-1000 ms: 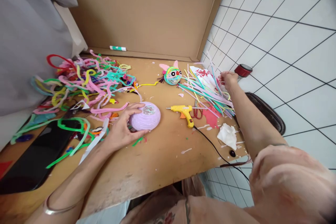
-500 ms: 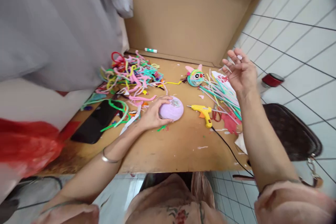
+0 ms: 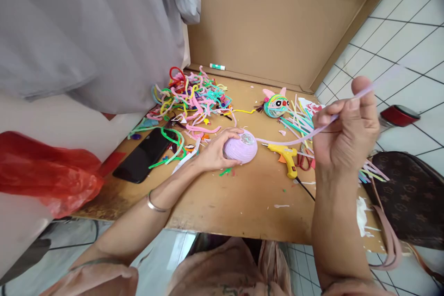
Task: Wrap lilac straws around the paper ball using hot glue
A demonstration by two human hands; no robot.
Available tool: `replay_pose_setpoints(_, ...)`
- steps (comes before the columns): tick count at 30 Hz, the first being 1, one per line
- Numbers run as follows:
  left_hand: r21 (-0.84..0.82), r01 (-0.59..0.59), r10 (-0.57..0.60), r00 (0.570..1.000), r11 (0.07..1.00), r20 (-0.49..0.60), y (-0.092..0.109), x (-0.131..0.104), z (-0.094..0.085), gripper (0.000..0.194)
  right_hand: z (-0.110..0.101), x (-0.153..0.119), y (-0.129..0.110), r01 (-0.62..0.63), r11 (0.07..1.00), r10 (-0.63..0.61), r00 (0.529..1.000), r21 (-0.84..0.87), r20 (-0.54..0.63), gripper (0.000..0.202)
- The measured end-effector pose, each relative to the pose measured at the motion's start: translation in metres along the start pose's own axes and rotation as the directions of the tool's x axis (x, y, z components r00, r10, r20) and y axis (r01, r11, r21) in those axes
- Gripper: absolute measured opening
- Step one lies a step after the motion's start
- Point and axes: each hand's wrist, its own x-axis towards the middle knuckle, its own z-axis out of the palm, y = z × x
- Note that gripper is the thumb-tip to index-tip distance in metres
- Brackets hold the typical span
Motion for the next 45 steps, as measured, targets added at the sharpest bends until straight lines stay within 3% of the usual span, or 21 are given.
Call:
replay_pose_setpoints(3, -0.019, 0.015, -0.015, 1.0, 1.0, -0.001, -0.002, -0.001, -0.001, 0.066, -0.011, -0.007, 0.016, -0.165, 0.974, 0.168, 0.986, 0.158, -0.005, 0.033)
replay_pose_setpoints(6, -0.031, 0.04, -0.04, 0.999, 0.999, -0.004, -0.002, -0.002, -0.004, 0.066, -0.019, -0.021, 0.036, -0.304, 0.929, 0.3, 0.953, 0.213, 0.052, 0.012)
replay_pose_setpoints(8, -0.027, 0.062, -0.062, 0.998, 0.998, 0.008, -0.001, -0.002, -0.006, 0.067, -0.023, -0.031, 0.049, -0.363, 0.909, 0.348, 0.931, 0.203, 0.108, 0.011)
replay_pose_setpoints(11, -0.03, 0.066, -0.065, 0.998, 0.997, 0.018, 0.0, -0.002, -0.007, 0.067, -0.026, -0.045, 0.066, -0.392, 0.912, 0.376, 0.916, 0.117, 0.14, 0.024)
replay_pose_setpoints(14, -0.044, 0.075, -0.074, 0.997, 0.996, 0.028, 0.0, -0.002, -0.007, 0.066, -0.026, -0.053, 0.074, -0.39, 0.921, 0.383, 0.914, 0.028, 0.136, 0.02)
replay_pose_setpoints(19, 0.035, 0.077, -0.078, 0.996, 0.996, 0.038, 0.001, -0.003, -0.008, 0.067, -0.01, -0.062, 0.07, -0.49, 0.872, 0.479, 0.86, 0.021, 0.177, 0.048)
replay_pose_setpoints(24, 0.164, 0.072, -0.08, 0.996, 0.984, 0.047, 0.005, -0.002, -0.011, 0.069, 0.013, -0.081, 0.066, -0.317, 0.925, 0.358, 0.91, -0.208, 0.209, 0.046)
replay_pose_setpoints(29, 0.24, 0.052, -0.061, 0.998, 0.969, 0.028, 0.008, -0.002, -0.014, 0.067, 0.016, -0.092, 0.069, -0.159, 0.888, 0.321, 0.886, -0.43, 0.335, 0.047)
replay_pose_setpoints(36, 0.265, -0.006, -0.015, 0.997, 0.964, 0.076, 0.008, 0.0, -0.017, 0.065, 0.016, -0.096, 0.076, -0.149, 0.874, 0.359, 0.84, -0.463, 0.407, 0.048)
replay_pose_setpoints(45, 0.241, -0.055, 0.027, 0.992, 0.969, 0.12, 0.01, 0.0, -0.018, 0.068, 0.018, -0.099, 0.074, -0.124, 0.86, 0.349, 0.85, -0.494, 0.395, 0.047)
